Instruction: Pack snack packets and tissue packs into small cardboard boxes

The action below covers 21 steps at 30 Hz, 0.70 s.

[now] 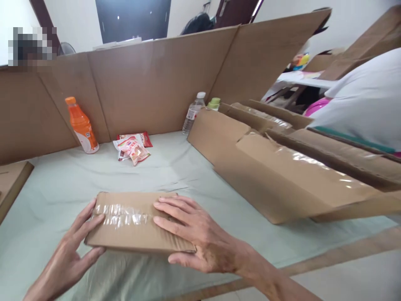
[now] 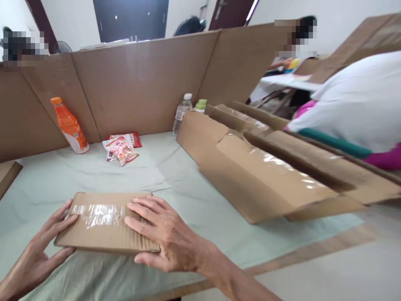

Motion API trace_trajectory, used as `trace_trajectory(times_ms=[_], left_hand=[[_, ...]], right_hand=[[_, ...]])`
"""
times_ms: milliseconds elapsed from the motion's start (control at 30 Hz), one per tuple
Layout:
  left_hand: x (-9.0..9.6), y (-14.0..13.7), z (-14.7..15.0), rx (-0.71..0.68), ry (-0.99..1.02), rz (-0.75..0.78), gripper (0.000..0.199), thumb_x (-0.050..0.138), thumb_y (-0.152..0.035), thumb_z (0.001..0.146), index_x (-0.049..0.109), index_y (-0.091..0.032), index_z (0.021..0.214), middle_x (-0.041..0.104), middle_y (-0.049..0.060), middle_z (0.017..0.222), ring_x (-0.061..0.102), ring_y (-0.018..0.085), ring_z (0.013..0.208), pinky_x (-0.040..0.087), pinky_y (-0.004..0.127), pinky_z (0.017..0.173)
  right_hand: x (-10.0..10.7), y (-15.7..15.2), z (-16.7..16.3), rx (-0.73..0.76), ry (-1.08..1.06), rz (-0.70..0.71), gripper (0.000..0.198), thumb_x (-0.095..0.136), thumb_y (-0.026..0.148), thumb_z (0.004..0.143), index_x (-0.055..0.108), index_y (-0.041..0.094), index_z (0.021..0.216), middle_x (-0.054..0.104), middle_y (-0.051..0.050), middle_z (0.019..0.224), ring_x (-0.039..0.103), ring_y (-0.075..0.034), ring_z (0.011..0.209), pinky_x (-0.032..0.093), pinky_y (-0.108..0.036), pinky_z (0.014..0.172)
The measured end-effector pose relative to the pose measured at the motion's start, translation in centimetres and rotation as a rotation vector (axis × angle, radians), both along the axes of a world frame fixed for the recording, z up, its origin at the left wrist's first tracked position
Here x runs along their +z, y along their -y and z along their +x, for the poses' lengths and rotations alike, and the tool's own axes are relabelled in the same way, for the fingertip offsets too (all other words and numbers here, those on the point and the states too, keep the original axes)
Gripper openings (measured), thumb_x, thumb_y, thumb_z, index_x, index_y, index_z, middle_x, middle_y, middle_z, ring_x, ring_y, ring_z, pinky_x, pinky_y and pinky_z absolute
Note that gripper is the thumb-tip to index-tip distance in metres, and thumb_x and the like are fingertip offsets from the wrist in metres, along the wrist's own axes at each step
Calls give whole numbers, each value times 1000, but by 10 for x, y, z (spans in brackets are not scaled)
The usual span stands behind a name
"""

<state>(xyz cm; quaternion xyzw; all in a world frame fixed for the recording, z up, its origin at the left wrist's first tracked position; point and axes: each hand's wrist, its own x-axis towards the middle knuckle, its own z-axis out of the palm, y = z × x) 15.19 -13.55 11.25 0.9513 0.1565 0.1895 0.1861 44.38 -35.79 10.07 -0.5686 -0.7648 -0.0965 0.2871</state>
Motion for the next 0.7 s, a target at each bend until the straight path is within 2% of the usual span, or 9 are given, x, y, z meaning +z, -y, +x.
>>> trace_trajectory(times_ms=[100, 167, 233, 300, 367, 433, 500, 567, 700], left_hand=[[10, -18, 67, -152, -56, -46, 51, 61, -34, 98, 53, -32, 148, 34, 11, 168, 43, 33, 150, 47, 49, 116], [15, -28, 122, -246, -77, -103, 52, 60, -35, 97, 53, -26, 148, 31, 14, 169, 39, 33, 152, 42, 51, 120], [14, -35, 184, -304, -55, -177, 54, 64, -37, 94, 56, -24, 146, 34, 14, 167, 36, 34, 153, 35, 53, 123], [7, -38, 246, -225, 41, -263, 52, 69, -30, 87, 62, -25, 137, 48, 11, 160, 38, 34, 152, 30, 53, 126], [-6, -36, 304, -130, 126, -269, 63, 62, -24, 89, 47, -23, 150, 40, 13, 164, 30, 34, 156, 22, 59, 128], [-23, -28, 353, -85, 169, -275, 73, 57, -20, 90, 31, -19, 158, 30, 17, 168, 23, 35, 158, 16, 59, 130], [-44, -17, 388, -83, 167, -285, 81, 56, -17, 89, 20, -16, 161, 25, 19, 169, 19, 35, 159, 16, 57, 131], [-65, -4, 410, -109, 128, -300, 87, 58, -17, 87, 15, -15, 162, 25, 20, 169, 21, 36, 159, 20, 56, 131], [-99, 16, 421, -212, -4, -306, 92, 64, -19, 82, 19, -16, 162, 37, 21, 163, 37, 37, 152, 34, 55, 125]], right_hand=[[-7, 15, 27, -158, 45, 47, 52, 60, 45, 95, 61, 15, 138, 62, -19, 144, 53, -32, 138, 46, -53, 110], [-12, 22, 51, -287, 70, 68, 48, 59, 38, 95, 60, 16, 138, 62, -17, 144, 54, -32, 137, 46, -51, 108], [-17, 24, 78, -425, 85, 92, 45, 58, 39, 96, 62, 19, 136, 65, -15, 141, 58, -32, 133, 46, -50, 105], [-19, 17, 104, -580, 85, 117, 41, 57, 41, 96, 65, 21, 131, 68, -14, 136, 60, -32, 128, 46, -49, 103], [-17, 5, 127, -728, 82, 110, 37, 57, 39, 95, 66, 20, 126, 69, -14, 132, 62, -31, 123, 45, -47, 100], [-14, -11, 145, -847, 95, 70, 34, 58, 36, 94, 66, 19, 123, 70, -14, 127, 62, -32, 118, 44, -45, 96], [-12, -27, 161, -939, 126, 23, 33, 59, 36, 94, 66, 18, 120, 70, -16, 124, 61, -33, 113, 42, -44, 93], [-10, -40, 176, -1009, 152, -7, 34, 59, 36, 94, 66, 15, 120, 68, -18, 123, 60, -34, 111, 40, -45, 91], [-11, -54, 204, -1096, 147, -65, 35, 58, 36, 94, 65, 13, 119, 68, -19, 119, 58, -35, 111, 38, -45, 90]])
